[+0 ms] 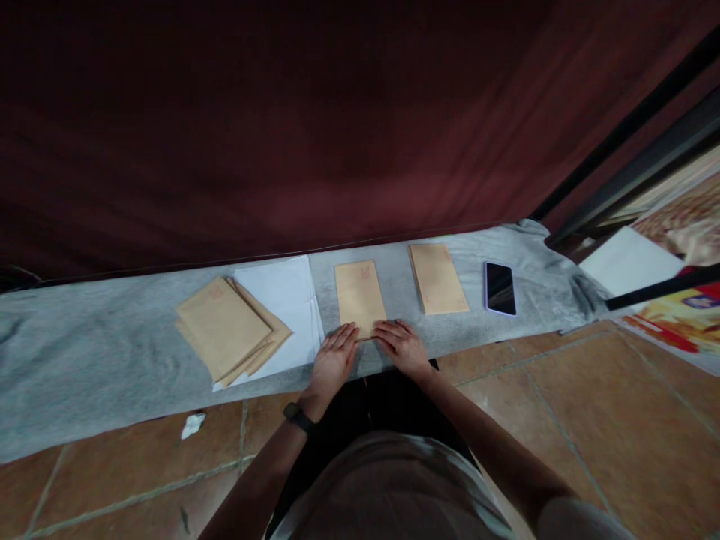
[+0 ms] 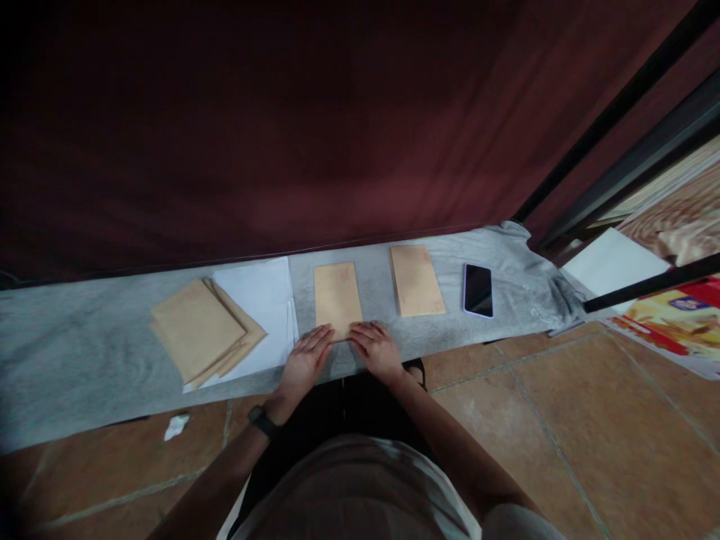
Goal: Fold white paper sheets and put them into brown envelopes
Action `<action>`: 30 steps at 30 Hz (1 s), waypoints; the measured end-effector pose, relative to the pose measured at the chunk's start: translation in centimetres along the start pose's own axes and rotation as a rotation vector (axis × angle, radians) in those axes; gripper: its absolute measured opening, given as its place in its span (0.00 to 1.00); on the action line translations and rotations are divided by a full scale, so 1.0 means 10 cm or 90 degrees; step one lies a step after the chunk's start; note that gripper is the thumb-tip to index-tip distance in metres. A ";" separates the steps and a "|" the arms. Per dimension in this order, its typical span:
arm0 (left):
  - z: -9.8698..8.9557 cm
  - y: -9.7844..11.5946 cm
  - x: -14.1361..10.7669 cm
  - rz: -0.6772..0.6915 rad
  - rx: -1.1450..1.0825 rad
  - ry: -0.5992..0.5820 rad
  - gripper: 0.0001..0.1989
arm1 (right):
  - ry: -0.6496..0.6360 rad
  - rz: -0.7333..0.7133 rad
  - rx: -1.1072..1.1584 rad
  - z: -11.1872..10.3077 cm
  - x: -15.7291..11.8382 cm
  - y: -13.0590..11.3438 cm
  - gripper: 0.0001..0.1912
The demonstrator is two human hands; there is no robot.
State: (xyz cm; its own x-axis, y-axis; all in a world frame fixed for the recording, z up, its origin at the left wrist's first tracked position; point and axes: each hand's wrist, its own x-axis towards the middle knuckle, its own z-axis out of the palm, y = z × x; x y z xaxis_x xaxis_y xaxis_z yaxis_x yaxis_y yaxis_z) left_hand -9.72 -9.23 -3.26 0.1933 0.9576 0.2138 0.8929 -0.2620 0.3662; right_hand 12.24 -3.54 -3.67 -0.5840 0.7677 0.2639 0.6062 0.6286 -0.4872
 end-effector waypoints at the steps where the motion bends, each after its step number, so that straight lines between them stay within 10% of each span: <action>1: 0.01 0.01 0.01 -0.006 0.000 0.007 0.20 | 0.016 0.013 0.009 0.02 0.01 0.00 0.15; 10: 0.06 0.05 0.06 -0.042 -0.014 0.065 0.17 | 0.079 0.118 -0.030 0.13 0.11 -0.17 0.14; 18: 0.10 0.02 0.03 -0.049 -0.036 0.063 0.18 | 0.001 -0.018 -0.077 0.32 -0.11 -0.58 0.25; 30: 0.09 0.07 0.01 -0.072 -0.077 0.089 0.19 | 0.010 0.046 -0.113 0.10 -0.30 -0.32 0.25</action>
State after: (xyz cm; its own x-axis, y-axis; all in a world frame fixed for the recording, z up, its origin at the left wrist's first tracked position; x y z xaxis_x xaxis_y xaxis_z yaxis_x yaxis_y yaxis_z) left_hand -8.67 -9.27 -3.79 0.0296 0.9578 0.2859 0.8487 -0.1751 0.4990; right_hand 11.56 -7.98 -3.73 -0.5283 0.8124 0.2467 0.7324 0.5830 -0.3517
